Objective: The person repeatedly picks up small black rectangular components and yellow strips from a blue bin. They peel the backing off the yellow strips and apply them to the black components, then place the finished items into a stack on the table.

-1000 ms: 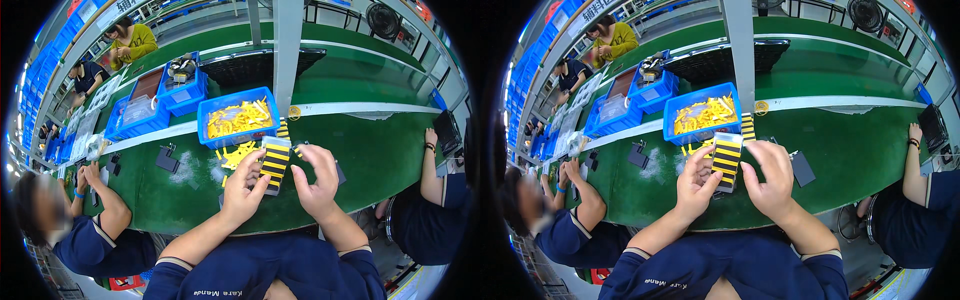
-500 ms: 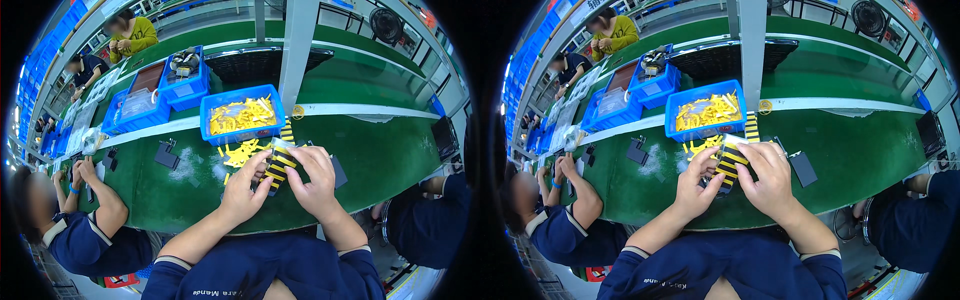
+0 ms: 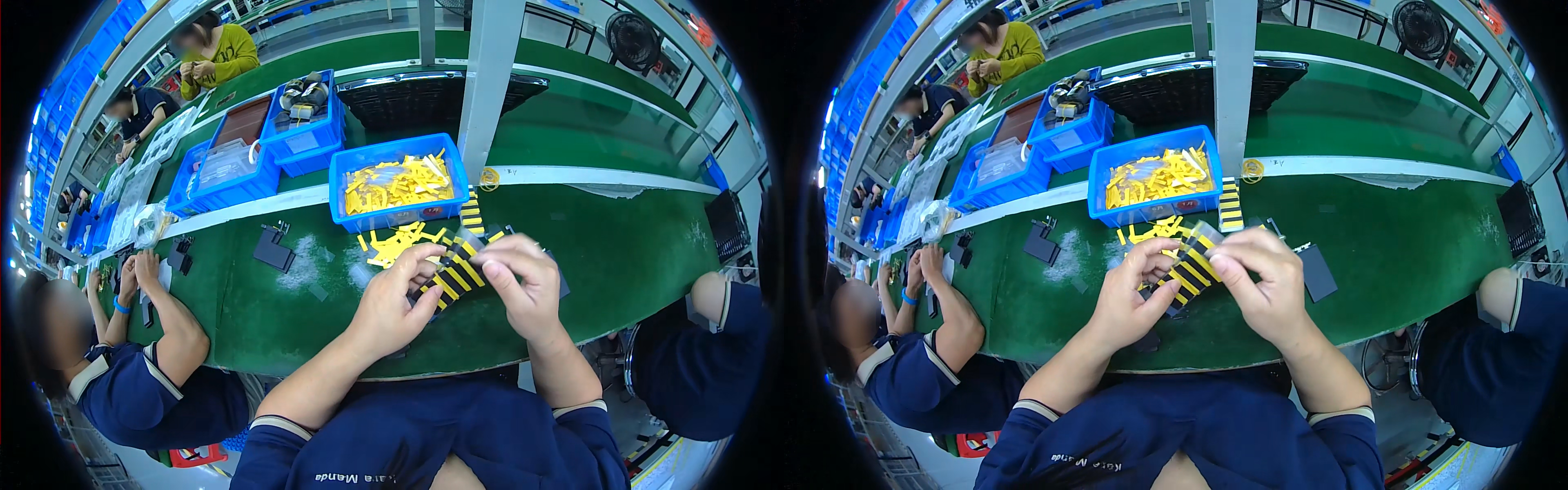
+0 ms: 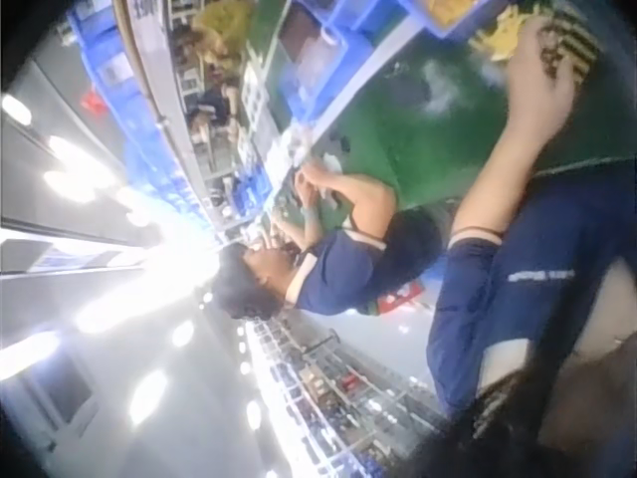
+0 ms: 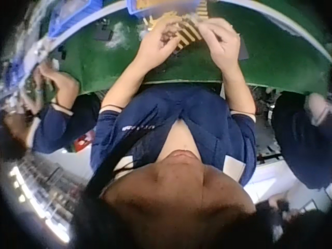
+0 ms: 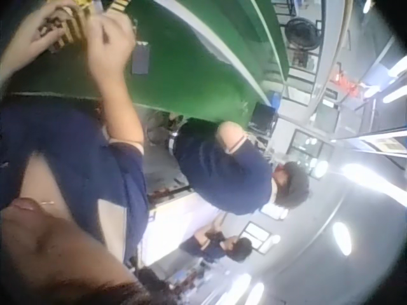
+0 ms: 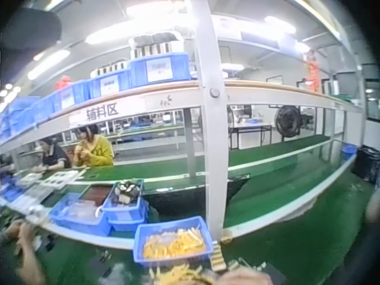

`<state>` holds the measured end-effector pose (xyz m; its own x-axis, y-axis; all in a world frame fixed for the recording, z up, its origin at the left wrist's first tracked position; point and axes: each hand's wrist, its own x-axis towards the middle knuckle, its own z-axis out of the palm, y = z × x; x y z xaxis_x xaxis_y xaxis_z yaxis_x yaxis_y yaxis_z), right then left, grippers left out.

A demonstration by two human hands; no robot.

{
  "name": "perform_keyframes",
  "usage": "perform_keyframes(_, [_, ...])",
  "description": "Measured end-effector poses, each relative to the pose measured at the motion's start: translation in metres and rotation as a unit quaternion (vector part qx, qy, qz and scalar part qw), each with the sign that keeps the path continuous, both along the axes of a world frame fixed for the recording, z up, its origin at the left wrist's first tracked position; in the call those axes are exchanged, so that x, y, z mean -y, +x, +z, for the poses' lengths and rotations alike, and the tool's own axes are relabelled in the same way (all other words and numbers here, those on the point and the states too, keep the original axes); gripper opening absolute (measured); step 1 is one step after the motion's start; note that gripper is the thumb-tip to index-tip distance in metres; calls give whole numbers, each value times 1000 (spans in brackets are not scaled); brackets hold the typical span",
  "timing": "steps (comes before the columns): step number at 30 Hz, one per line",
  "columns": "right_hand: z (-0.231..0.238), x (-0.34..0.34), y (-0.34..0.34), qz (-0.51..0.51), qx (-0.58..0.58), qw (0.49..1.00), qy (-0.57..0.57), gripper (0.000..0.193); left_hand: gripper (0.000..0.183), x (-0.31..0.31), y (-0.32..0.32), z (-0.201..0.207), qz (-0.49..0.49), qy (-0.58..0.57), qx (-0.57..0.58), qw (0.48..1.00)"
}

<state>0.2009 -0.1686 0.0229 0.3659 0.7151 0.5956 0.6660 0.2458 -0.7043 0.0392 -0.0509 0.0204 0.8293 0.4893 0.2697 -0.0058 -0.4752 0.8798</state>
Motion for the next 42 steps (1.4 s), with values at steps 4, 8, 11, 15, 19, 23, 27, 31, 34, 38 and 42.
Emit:
perform_keyframes(4, [13,-3,0,24,90,995,-33,30,57,-9,-1,12,-50,47,-47,997])
perform_keyframes(8, [14,1,-1,129,53,974,-178,35,63,-12,0,29,-87,33,-57,994])
perform_keyframes(11, [2,0,0,151,28,978,-140,30,63,-13,0,35,-74,56,-47,995])
perform_keyframes(15, [-2,2,-1,174,-112,956,-207,22,66,-14,0,28,-41,7,-13,999])
perform_keyframes(19, [-16,-2,-10,156,-439,874,-136,13,63,-13,7,5,-5,-324,128,937])
perform_keyframes(23, [-28,-11,-13,127,-481,867,-18,10,49,-3,10,-12,-49,-279,97,954])
perform_keyframes(27, [-14,-9,-22,126,-445,884,-63,16,28,-1,15,-18,-40,-291,116,949])
perform_keyframes(31, [-3,-9,-14,-114,-1,991,73,32,22,0,15,-17,-16,-274,111,955])
perform_keyframes(34, [14,-10,-10,-116,191,972,74,40,25,0,14,-13,-20,-247,41,968])
perform_keyframes(38, [11,-15,-11,-103,238,964,52,43,26,1,17,-10,-2,-142,36,989])
perform_keyframes(42, [3,-15,-9,-106,255,959,67,41,31,-1,17,-11,6,-98,38,994])
